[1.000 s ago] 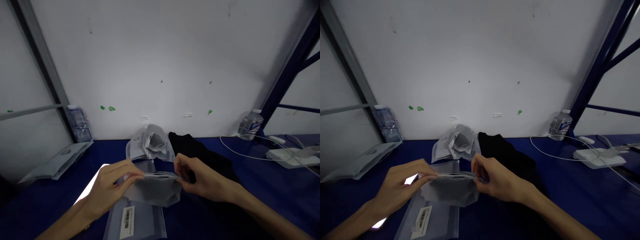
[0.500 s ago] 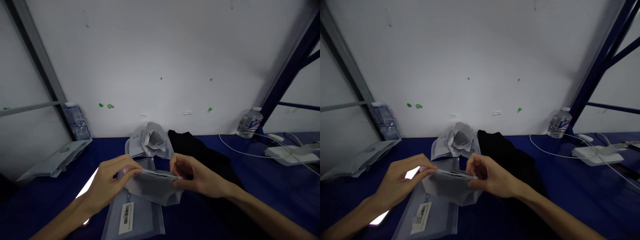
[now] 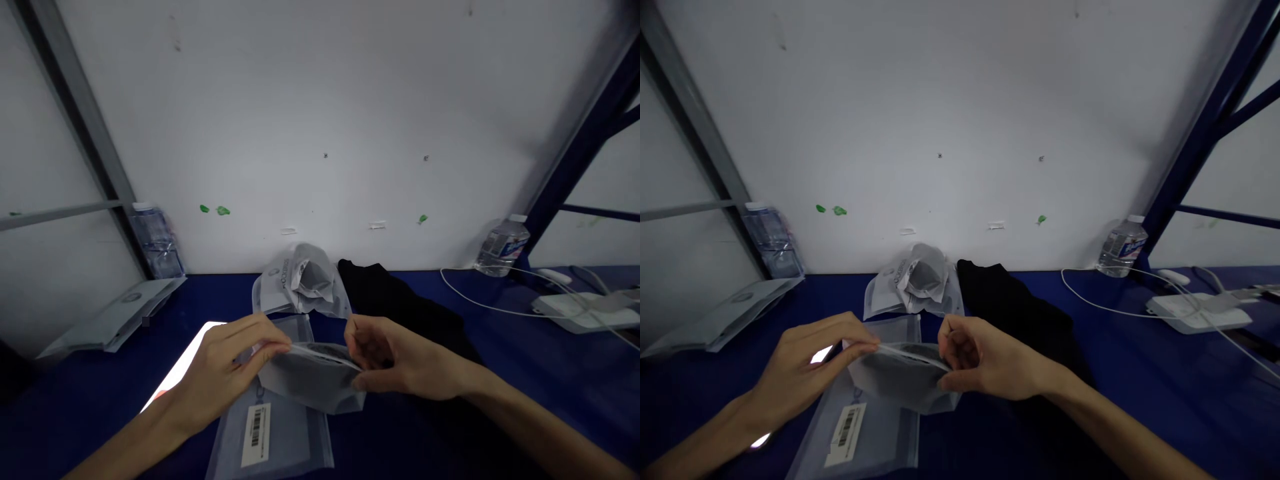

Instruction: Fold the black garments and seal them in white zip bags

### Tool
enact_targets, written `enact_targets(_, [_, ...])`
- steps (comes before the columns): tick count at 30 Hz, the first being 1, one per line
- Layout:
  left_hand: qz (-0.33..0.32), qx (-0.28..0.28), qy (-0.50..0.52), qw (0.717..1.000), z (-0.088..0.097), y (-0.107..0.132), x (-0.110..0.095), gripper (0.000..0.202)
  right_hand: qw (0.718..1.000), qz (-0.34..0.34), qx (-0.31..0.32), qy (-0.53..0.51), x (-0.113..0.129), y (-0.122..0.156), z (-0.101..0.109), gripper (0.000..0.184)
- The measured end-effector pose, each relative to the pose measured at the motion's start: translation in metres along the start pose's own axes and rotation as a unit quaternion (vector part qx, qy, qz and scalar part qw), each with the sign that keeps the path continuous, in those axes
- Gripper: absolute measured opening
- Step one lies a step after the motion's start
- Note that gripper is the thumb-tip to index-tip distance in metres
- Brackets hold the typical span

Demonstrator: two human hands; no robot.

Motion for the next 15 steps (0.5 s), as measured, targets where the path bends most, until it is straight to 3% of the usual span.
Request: enact_targets(15, [0.026,-0.027,-0.007,0.999,0.004,-0.004,-0.001,0.011,0.998,-0.015,-0.007,0.066,-0.001,0.007,0.016,0.025])
Point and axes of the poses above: each hand's wrist, its own y-axis away from the middle knuckle, its own z-axis out of the back of the hand, x = y × z, the point moved 1 cm from there along -y, towards the middle knuckle, and after that the axes turned 9 degrees about y, right-handed, at the moved point
